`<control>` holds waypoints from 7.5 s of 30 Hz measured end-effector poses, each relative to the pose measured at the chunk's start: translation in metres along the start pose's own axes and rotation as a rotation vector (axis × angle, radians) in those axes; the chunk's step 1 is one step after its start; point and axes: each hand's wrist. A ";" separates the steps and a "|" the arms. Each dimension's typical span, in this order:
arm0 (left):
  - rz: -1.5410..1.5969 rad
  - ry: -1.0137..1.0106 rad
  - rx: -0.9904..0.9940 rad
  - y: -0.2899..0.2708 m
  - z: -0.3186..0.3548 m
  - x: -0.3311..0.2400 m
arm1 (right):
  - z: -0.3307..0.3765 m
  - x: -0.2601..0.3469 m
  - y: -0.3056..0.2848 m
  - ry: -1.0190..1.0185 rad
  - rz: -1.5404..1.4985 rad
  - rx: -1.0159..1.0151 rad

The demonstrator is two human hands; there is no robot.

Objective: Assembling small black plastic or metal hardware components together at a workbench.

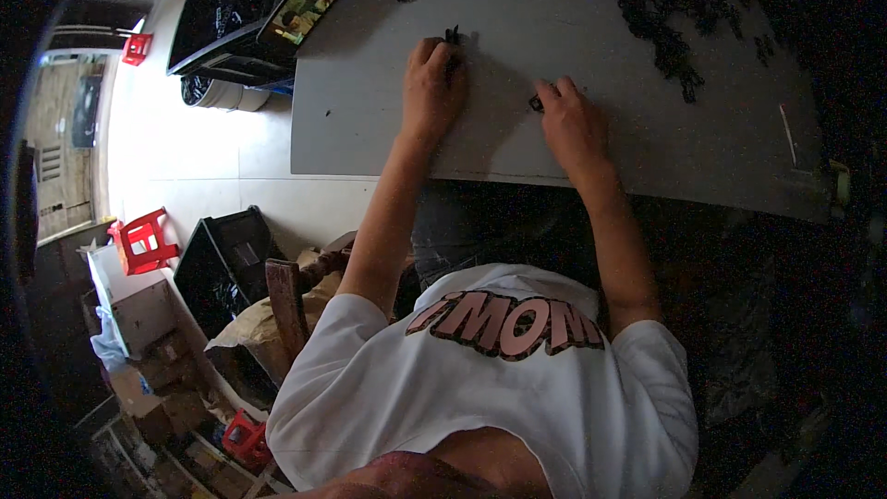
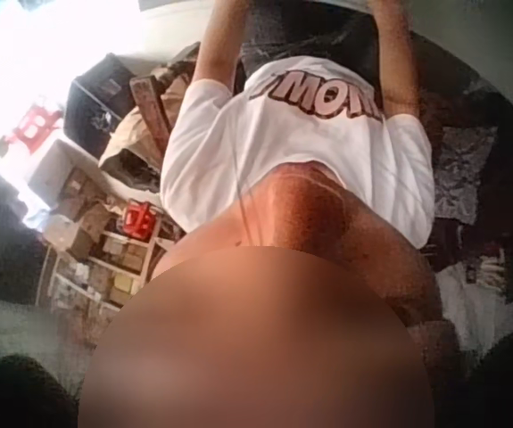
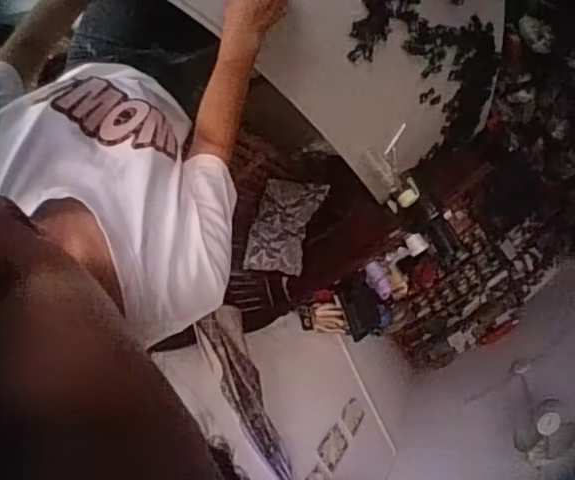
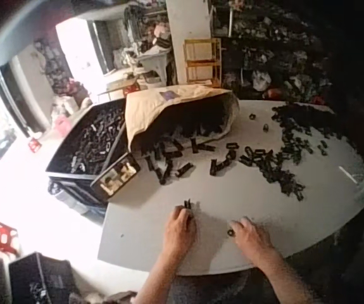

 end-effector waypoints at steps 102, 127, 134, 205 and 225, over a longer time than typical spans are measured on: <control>0.152 -0.124 -0.010 -0.002 0.000 0.001 | -0.092 -0.054 -0.012 -0.221 -0.191 0.044; 0.189 -0.105 -0.084 -0.003 -0.002 0.000 | -0.036 -0.061 0.006 0.321 -0.695 -0.040; 0.210 -0.114 -0.091 -0.003 -0.002 -0.001 | -0.040 -0.069 0.021 0.082 -0.211 -0.307; 0.477 -0.445 0.300 -0.002 0.049 -0.050 | 0.013 -0.019 0.015 -0.019 0.068 -0.253; 0.585 -0.406 0.314 0.000 0.051 -0.046 | 0.018 0.017 -0.031 -0.310 -0.303 0.029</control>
Point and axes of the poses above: each hand's wrist, its own z-axis away from the middle knuckle, its own y-axis out of the palm, x = y × z, and after that the axes turned 14 degrees about z, right-handed
